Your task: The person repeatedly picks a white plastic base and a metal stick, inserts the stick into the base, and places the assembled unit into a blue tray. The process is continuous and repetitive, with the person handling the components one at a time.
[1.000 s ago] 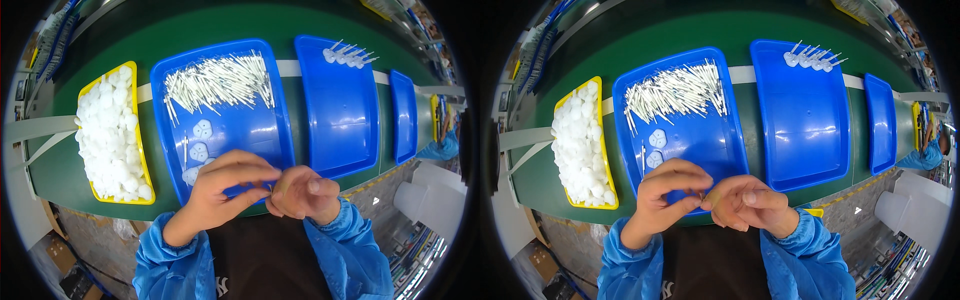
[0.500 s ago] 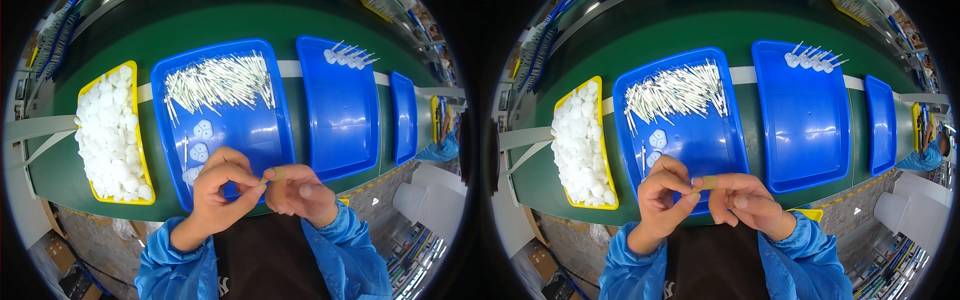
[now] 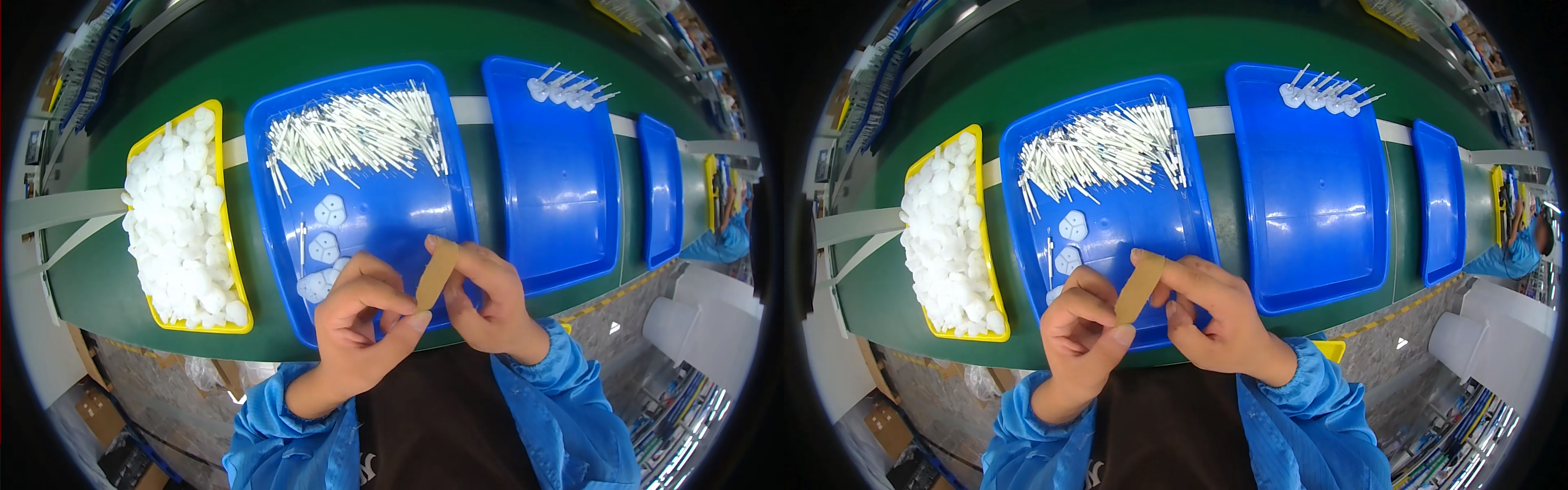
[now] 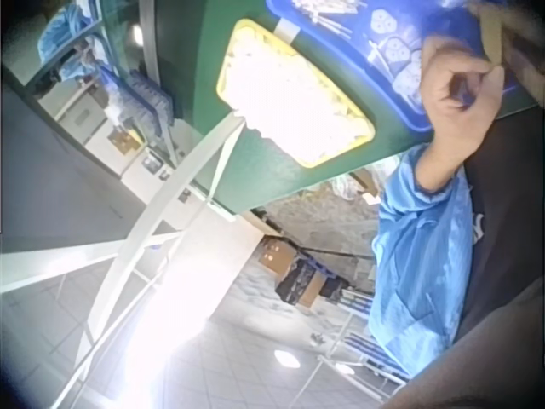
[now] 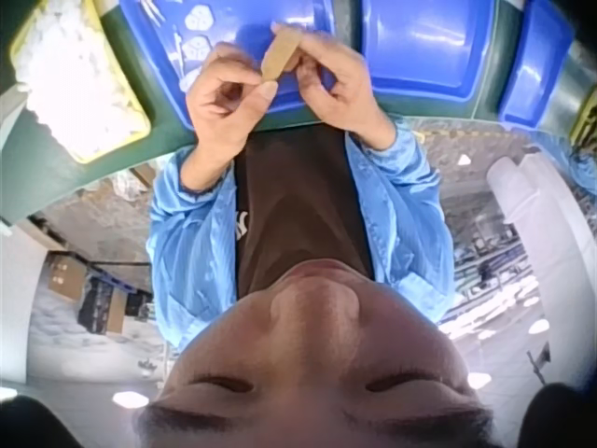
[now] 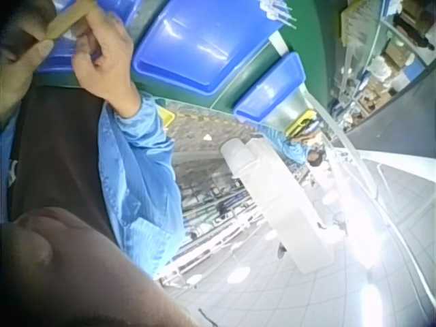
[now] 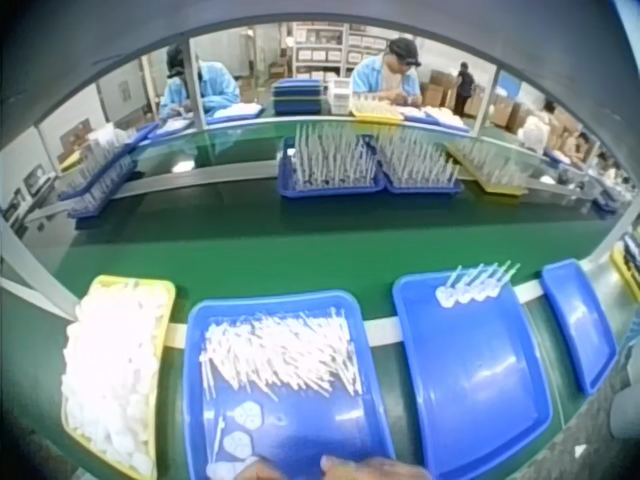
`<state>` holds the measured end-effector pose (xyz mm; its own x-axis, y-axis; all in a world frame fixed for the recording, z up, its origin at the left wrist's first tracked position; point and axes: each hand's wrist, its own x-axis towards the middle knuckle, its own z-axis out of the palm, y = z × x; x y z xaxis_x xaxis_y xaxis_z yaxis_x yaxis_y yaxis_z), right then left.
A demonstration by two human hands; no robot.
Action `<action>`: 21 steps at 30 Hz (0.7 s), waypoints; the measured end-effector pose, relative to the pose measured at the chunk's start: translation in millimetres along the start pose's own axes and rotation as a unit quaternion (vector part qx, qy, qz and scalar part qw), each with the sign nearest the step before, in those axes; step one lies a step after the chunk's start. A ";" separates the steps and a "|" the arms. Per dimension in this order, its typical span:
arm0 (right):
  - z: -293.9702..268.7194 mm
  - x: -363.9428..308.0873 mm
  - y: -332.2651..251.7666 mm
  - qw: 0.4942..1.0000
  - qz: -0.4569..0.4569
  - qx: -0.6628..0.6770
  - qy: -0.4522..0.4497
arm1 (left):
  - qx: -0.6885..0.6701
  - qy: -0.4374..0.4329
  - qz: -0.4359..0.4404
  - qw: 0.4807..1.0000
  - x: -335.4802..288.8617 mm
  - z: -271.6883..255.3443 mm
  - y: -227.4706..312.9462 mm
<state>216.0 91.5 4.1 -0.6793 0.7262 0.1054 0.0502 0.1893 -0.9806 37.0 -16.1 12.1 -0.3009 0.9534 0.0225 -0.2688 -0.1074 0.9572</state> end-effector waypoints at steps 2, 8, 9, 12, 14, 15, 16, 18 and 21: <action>-5.4 4.8 5.7 0.982 -0.093 -0.164 0.010 | -0.038 0.008 -0.016 0.999 -2.3 0.8 -1.4; -17.4 7.0 12.9 0.890 -0.224 -0.397 0.006 | -0.124 0.048 -0.085 0.988 4.1 1.9 10.2; -19.2 7.5 13.2 0.877 -0.241 -0.416 0.002 | -0.146 0.061 -0.107 0.982 6.3 1.2 12.0; -25.3 11.3 12.5 0.843 -0.287 -0.455 -0.012 | -0.182 0.086 -0.141 0.969 14.9 -0.4 12.1; -28.2 14.2 9.3 0.827 -0.305 -0.471 -0.022 | -0.169 0.089 -0.168 0.967 20.2 0.1 14.3; -29.4 15.4 6.6 0.822 -0.308 -0.478 -0.027 | -0.153 0.086 -0.174 0.969 23.1 1.6 15.0; -30.2 16.1 5.4 0.817 -0.311 -0.484 -0.031 | -0.136 0.082 -0.179 0.971 24.8 2.7 15.2; -29.5 16.8 8.4 0.817 -0.319 -0.479 -0.029 | -0.138 0.084 -0.189 0.969 25.7 4.0 15.1; -32.4 15.2 8.3 0.835 -0.283 -0.470 -0.042 | -0.149 0.079 -0.193 0.966 24.0 2.5 13.4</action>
<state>229.7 125.5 3.0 -0.8362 0.3030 0.4571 0.2291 0.9503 -0.2107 28.5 6.0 26.2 -0.2555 0.8858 -0.3873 -0.6340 0.1489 0.7588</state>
